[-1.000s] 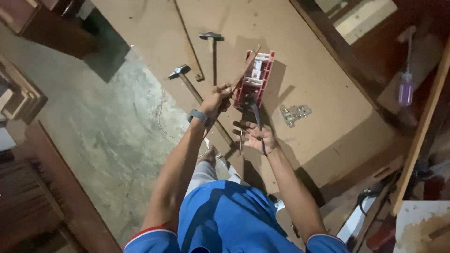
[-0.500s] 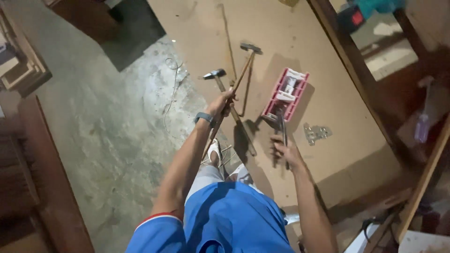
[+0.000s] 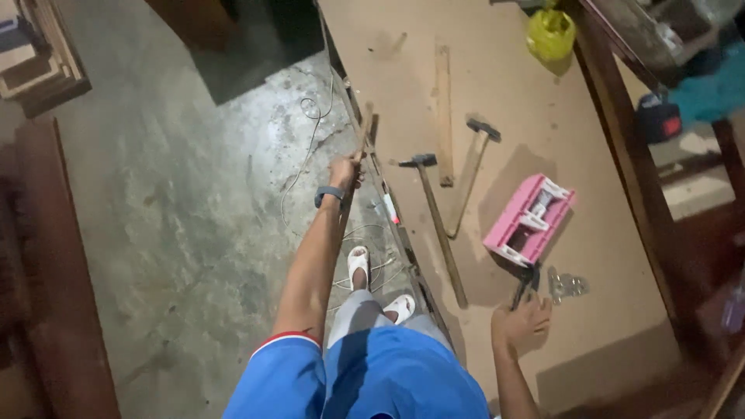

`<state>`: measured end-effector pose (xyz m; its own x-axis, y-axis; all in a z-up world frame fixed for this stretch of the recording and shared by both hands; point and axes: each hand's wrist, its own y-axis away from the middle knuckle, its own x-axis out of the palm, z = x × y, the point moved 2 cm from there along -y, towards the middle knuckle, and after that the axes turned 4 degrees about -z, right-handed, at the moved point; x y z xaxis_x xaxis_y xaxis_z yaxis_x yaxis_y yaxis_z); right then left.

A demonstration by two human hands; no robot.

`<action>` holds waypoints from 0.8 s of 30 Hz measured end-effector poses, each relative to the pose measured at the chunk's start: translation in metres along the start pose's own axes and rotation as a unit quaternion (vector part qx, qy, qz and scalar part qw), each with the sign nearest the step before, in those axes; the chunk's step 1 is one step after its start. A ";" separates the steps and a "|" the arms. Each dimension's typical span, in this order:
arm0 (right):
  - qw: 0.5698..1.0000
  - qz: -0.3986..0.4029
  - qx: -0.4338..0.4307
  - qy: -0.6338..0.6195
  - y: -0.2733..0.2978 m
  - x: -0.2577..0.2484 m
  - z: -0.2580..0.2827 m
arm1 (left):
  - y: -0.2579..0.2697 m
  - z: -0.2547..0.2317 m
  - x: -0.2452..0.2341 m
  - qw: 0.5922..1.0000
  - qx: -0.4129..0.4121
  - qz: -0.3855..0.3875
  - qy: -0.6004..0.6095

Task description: The person repeatedly uses a hammer to tap and shape a thin wooden stick held against a workbench. They periodically use pliers to grip and adjust the stick. The process involves alternating between hammering and gripping to refine the wood's shape.

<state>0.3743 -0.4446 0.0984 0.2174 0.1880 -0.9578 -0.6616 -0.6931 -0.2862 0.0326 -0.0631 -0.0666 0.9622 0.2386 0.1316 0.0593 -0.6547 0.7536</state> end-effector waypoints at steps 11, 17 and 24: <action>0.938 0.317 -0.074 -0.117 -0.010 0.020 0.174 | -0.015 -0.065 -0.011 0.975 0.116 0.075 -0.172; 0.869 0.383 0.077 -0.303 0.005 0.044 0.180 | -0.043 -0.075 -0.005 0.961 0.133 0.113 -0.215; 0.757 0.406 0.033 -0.511 -0.044 0.027 0.255 | -0.048 -0.074 0.005 0.952 0.159 0.096 -0.243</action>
<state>0.2260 -0.2318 0.0789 -0.9265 0.1818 -0.3293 -0.3207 -0.8394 0.4389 0.0148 0.0227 -0.0543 0.9681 -0.2175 -0.1242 -0.1277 -0.8552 0.5023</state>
